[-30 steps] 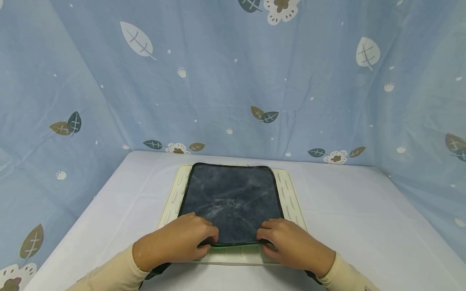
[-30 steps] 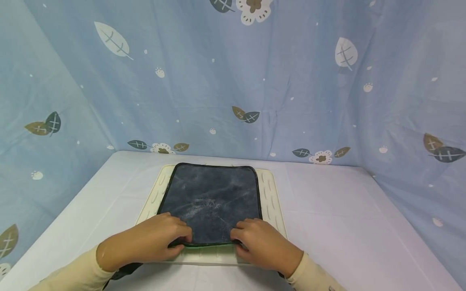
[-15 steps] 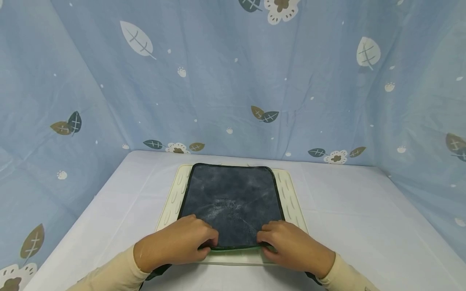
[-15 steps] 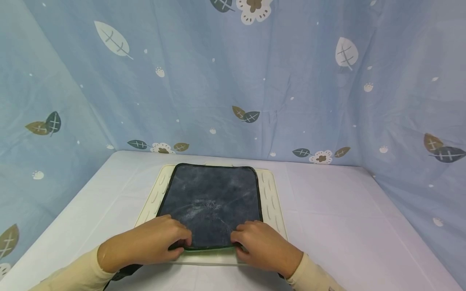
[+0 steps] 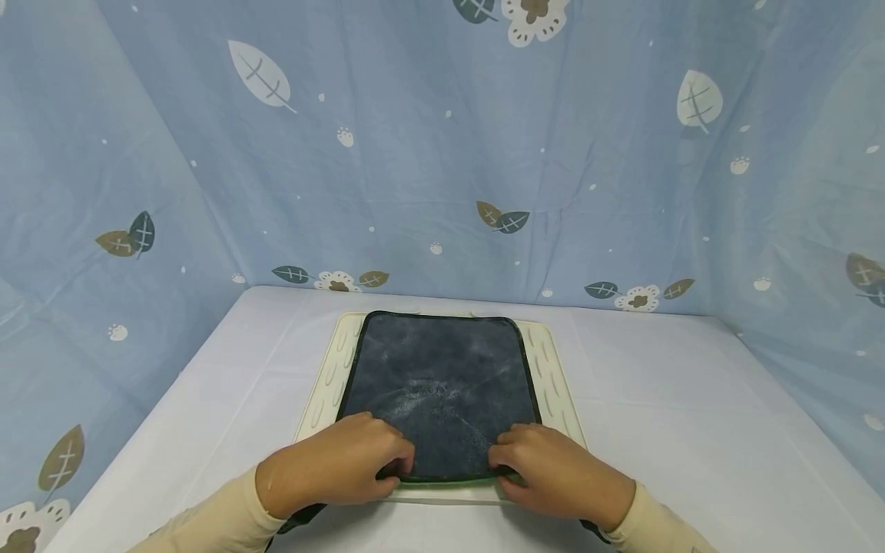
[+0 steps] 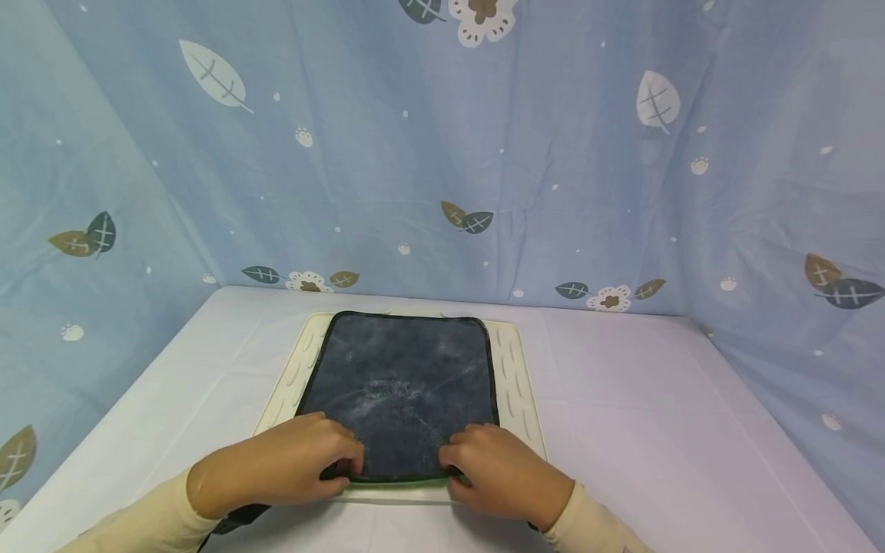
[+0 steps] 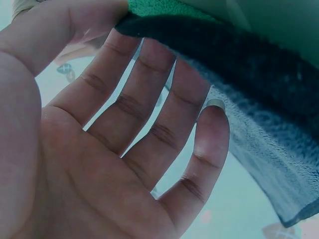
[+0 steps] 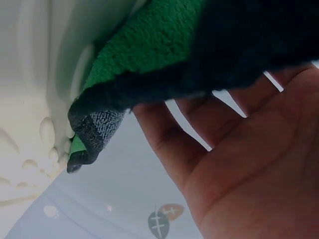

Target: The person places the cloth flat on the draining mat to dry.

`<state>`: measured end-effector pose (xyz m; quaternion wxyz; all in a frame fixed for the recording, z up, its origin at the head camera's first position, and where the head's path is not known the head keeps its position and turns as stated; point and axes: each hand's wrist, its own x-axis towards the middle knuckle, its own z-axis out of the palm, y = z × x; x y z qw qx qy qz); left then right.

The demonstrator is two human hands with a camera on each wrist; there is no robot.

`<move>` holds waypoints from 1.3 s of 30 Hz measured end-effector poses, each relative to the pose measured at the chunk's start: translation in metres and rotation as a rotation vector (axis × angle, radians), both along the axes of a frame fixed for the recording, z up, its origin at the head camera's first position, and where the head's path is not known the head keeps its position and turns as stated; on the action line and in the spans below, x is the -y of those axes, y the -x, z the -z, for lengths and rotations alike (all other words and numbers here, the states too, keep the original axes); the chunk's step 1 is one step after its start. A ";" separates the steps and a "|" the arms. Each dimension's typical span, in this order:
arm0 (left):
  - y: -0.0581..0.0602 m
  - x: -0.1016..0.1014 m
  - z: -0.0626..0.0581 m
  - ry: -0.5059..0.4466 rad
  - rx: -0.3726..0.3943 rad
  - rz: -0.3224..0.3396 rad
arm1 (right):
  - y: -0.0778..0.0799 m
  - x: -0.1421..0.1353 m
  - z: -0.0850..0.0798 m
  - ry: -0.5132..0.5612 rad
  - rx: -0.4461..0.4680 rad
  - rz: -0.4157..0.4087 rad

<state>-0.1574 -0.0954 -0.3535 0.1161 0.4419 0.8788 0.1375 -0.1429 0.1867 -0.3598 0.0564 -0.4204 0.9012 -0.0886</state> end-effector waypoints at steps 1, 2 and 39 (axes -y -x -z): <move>0.000 0.000 0.000 -0.003 0.007 0.001 | 0.000 0.000 0.001 0.001 -0.001 0.000; 0.000 0.000 0.000 -0.006 0.013 0.002 | 0.000 0.000 0.001 0.001 0.000 0.001; 0.003 0.002 0.010 -0.002 0.029 0.012 | 0.000 0.001 0.007 0.048 0.012 -0.004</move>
